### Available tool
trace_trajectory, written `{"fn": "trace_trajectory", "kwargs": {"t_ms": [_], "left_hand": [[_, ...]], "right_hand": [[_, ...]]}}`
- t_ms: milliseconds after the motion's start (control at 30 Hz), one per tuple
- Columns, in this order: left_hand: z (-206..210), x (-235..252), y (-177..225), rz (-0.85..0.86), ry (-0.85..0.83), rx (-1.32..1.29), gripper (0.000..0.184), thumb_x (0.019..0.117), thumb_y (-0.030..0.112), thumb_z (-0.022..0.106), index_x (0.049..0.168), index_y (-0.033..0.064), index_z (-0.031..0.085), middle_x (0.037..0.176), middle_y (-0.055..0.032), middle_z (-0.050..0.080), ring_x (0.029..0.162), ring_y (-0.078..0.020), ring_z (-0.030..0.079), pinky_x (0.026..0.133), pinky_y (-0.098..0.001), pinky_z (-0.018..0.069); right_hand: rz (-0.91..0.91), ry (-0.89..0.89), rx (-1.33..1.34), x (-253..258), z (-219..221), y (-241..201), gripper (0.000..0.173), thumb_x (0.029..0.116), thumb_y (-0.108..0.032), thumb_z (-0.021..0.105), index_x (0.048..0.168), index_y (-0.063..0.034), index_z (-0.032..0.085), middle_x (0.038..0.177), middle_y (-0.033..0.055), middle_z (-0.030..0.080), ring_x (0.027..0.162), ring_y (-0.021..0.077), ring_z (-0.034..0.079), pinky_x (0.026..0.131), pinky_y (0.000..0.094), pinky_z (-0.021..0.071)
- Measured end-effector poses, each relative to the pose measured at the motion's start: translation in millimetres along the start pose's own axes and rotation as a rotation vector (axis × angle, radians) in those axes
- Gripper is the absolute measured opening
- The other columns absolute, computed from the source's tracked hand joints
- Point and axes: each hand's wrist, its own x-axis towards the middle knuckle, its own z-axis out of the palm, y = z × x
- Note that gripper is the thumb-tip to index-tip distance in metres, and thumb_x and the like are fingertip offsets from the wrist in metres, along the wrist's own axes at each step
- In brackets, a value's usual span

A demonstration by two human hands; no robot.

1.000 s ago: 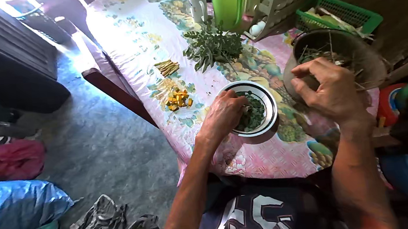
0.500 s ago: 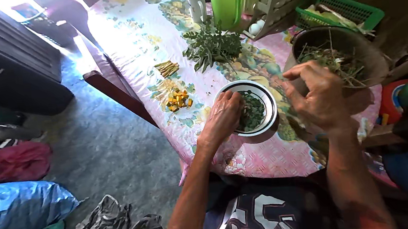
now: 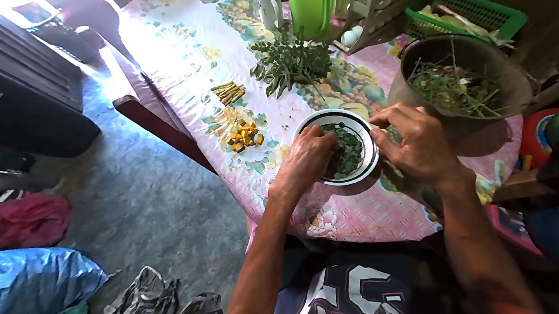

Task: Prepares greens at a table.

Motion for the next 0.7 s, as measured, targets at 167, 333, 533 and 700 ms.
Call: {"fn": "trace_trajectory", "kwargs": {"t_ms": [167,333,533,700], "left_hand": [[-6,-8,7,-0.086,0.173,-0.227,0.008,0.0967,0.007,0.066,0.102,0.0079,0.072,0.097,-0.0088,0.064,0.082,-0.0199,0.063,0.073,-0.0378,0.0562],[-8,-19,13,-0.3,0.276,-0.838,0.008,0.0981,0.009,0.065,0.105,0.008,0.069,0.085,-0.008,0.067,0.061,-0.0153,0.06,0.052,-0.0279,0.0516],[-5,-22,15,-0.325,0.343,-1.109,0.007,0.0982,0.009,0.064,0.104,0.0077,0.068,0.082,-0.006,0.063,0.061,-0.0103,0.056,0.053,-0.0223,0.0494],[-6,-26,15,-0.344,0.382,-1.032,0.007,0.0995,0.011,0.062,0.105,0.0087,0.067,0.082,-0.0058,0.062,0.061,-0.0108,0.057,0.052,-0.0224,0.0499]], "right_hand": [[-0.017,-0.001,0.049,3,6,-7,0.023,0.0985,-0.018,0.06,0.112,-0.0036,0.071,0.109,0.0131,0.07,0.099,0.0296,0.066,0.085,0.0507,0.0505],[-0.109,-0.05,0.288,17,29,-21,0.027,0.0919,-0.012,0.069,0.118,-0.0074,0.071,0.116,0.0071,0.07,0.104,0.018,0.068,0.092,0.037,0.057],[-0.2,0.014,0.435,27,41,-26,0.015,0.0904,-0.003,0.069,0.105,-0.0032,0.07,0.102,0.0053,0.069,0.088,0.0103,0.067,0.08,0.0257,0.0583],[-0.114,0.029,0.476,25,34,-11,0.016,0.0887,-0.003,0.065,0.104,-0.0031,0.067,0.1,0.0053,0.068,0.086,0.0107,0.066,0.077,0.027,0.0586]]}}
